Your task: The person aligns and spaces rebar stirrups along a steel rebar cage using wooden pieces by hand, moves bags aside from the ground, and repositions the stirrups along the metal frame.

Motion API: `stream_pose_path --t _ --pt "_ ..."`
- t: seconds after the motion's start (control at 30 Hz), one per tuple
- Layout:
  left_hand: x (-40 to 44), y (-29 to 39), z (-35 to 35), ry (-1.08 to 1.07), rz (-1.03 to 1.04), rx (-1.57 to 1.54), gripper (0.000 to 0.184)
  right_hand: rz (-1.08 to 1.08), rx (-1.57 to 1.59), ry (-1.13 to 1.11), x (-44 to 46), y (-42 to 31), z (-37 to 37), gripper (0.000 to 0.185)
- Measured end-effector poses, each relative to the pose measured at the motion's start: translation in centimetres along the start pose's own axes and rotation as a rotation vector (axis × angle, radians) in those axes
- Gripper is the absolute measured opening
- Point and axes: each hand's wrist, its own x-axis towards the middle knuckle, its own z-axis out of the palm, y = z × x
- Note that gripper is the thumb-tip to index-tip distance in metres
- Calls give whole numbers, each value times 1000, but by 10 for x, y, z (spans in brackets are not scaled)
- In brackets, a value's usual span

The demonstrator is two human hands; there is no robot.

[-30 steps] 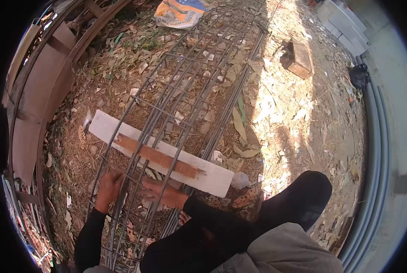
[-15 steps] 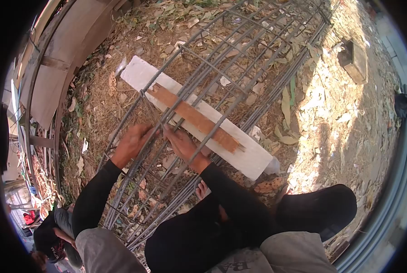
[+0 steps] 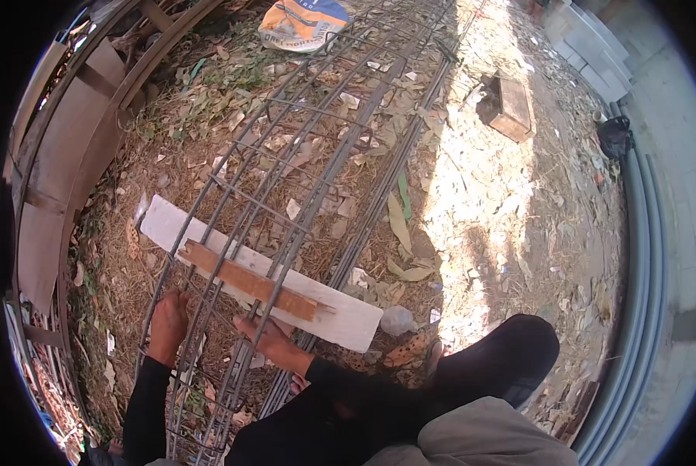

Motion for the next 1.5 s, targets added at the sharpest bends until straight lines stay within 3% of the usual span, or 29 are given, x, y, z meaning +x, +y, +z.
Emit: stream_pose_path --t 0.1,0.23,0.37,0.47,0.57,0.67,0.8,0.87,0.93,1.0,1.17,1.3,1.33,1.43,1.5 --pt "-7 -1 -1 -40 -57 16 26 74 -6 -70 -2 2 -2 60" --pt "-2 10 -7 -79 -87 -38 25 -50 -75 -40 -31 8 -17 57" --pt "-2 19 -15 -121 -56 12 21 76 -644 23 -102 -61 -50 51" --pt "-2 17 -14 -123 -44 2 21 -71 -880 183 -136 -151 -54 45" --pt "-1 18 -14 -109 -43 -1 21 -639 -1202 360 -109 -180 -70 48" --pt "-1 24 -15 -125 -90 46 20 -428 -1292 169 -88 -158 -77 51" --pt "-3 10 -8 -96 -23 48 20 -503 -1492 180 -69 -136 -75 55" --pt "1 7 -4 -105 -12 32 22 -613 -1535 192 -60 -124 -77 53" --pt "-1 18 -12 -108 -71 25 18 -548 -1479 201 -62 -136 -63 47" --pt "-1 21 -18 -161 -97 4 23 -619 -1528 230 -56 -124 -69 50" --pt "-1 15 -17 -166 -74 19 28 -464 -1508 212 -58 -135 -56 47" --pt "-19 33 -59 -67 60 42 25 -585 -1494 243 -53 -127 -60 46" --pt "-16 47 -81 -101 -88 62 27 -606 -1484 243 -51 -125 -61 46" --pt "14 60 -105 319 16 -45 51 -595 -1444 237 -51 -120 -64 46" --pt "45 46 -97 120 -124 -128 72 -632 -1433 240 -49 -119 -63 48"
